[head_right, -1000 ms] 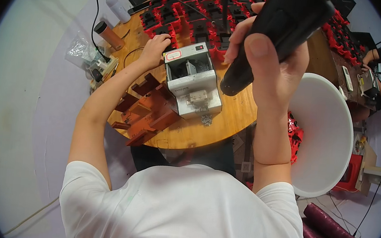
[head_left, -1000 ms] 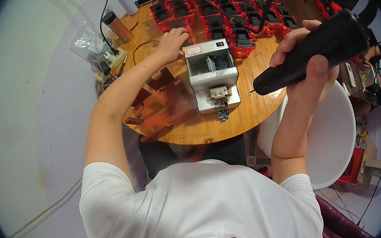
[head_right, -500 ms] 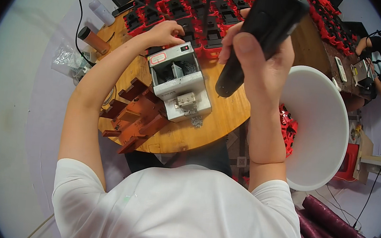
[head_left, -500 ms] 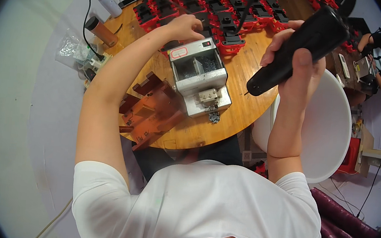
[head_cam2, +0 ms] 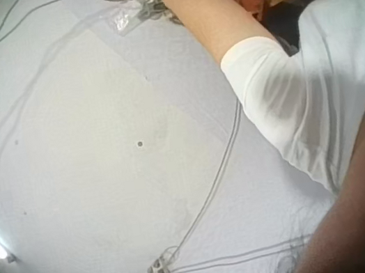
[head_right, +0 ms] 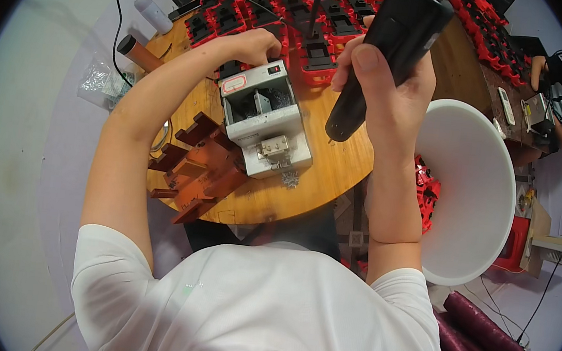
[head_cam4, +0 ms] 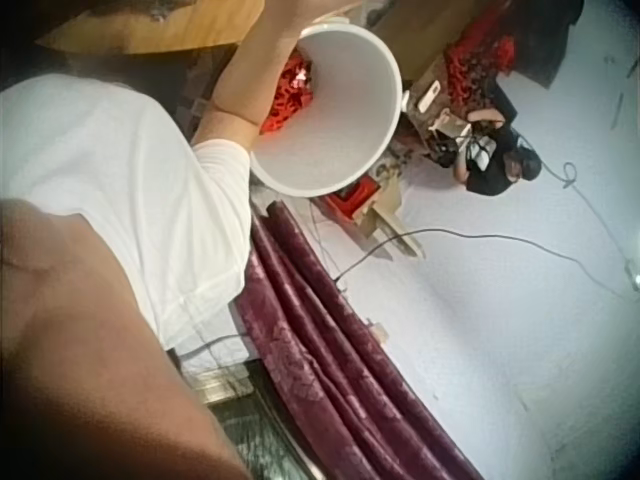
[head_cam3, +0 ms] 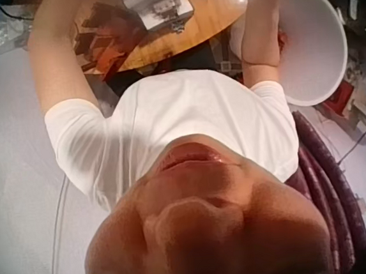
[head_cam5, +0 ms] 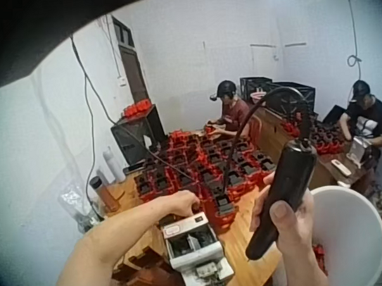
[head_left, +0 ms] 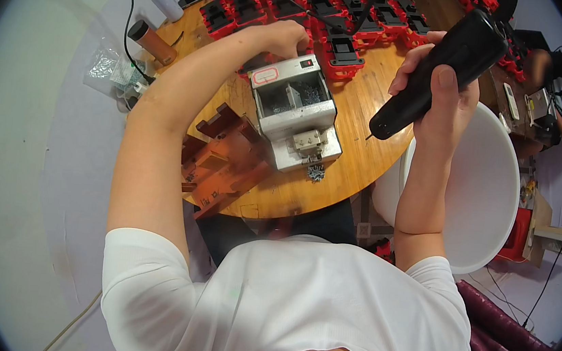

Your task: The person sits on the floor and uses a handheld power tool to fasten screws into red and black plastic components. They repeatedly pick up parts from a white bucket, secure them in a metal jig on a wooden table, and then place the finished assemblies onto a nearby rack.

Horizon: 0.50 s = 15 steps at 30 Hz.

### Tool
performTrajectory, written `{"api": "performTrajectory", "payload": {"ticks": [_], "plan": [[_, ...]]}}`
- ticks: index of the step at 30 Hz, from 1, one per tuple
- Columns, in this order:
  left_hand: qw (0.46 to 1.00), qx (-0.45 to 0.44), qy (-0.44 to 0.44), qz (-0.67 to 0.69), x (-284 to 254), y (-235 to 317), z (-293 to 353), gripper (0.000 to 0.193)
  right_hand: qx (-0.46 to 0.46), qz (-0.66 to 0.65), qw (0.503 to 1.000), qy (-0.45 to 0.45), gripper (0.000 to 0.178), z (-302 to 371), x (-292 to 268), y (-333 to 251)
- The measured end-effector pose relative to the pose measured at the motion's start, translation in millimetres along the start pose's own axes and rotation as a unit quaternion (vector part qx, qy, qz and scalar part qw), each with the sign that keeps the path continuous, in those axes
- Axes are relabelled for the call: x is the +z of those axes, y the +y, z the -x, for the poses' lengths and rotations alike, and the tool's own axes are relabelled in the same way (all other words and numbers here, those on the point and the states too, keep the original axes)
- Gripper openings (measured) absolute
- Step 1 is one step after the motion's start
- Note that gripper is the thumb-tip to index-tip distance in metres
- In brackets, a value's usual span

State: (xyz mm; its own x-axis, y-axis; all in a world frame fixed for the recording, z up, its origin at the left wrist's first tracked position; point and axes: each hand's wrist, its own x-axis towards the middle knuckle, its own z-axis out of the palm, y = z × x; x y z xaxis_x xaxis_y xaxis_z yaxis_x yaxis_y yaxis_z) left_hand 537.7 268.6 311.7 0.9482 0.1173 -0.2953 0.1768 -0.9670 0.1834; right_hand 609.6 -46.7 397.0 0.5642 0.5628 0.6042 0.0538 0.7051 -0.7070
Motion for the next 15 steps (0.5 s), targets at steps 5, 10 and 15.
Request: {"api": "performTrajectory", "payload": {"ticks": [5,10,15], "plan": [[0.998,-0.035,-0.015,0.056,3,-34,27,0.045,0.017,-0.004,1.000,0.004,0.043,2,2,1],[0.994,0.023,0.097,0.049,28,-42,60,0.047,0.019,0.005,1.000,-0.008,0.047,6,10,5],[0.964,0.012,0.263,0.037,57,-50,103,0.056,0.032,-0.031,0.999,-0.016,0.041,13,12,3]]}}
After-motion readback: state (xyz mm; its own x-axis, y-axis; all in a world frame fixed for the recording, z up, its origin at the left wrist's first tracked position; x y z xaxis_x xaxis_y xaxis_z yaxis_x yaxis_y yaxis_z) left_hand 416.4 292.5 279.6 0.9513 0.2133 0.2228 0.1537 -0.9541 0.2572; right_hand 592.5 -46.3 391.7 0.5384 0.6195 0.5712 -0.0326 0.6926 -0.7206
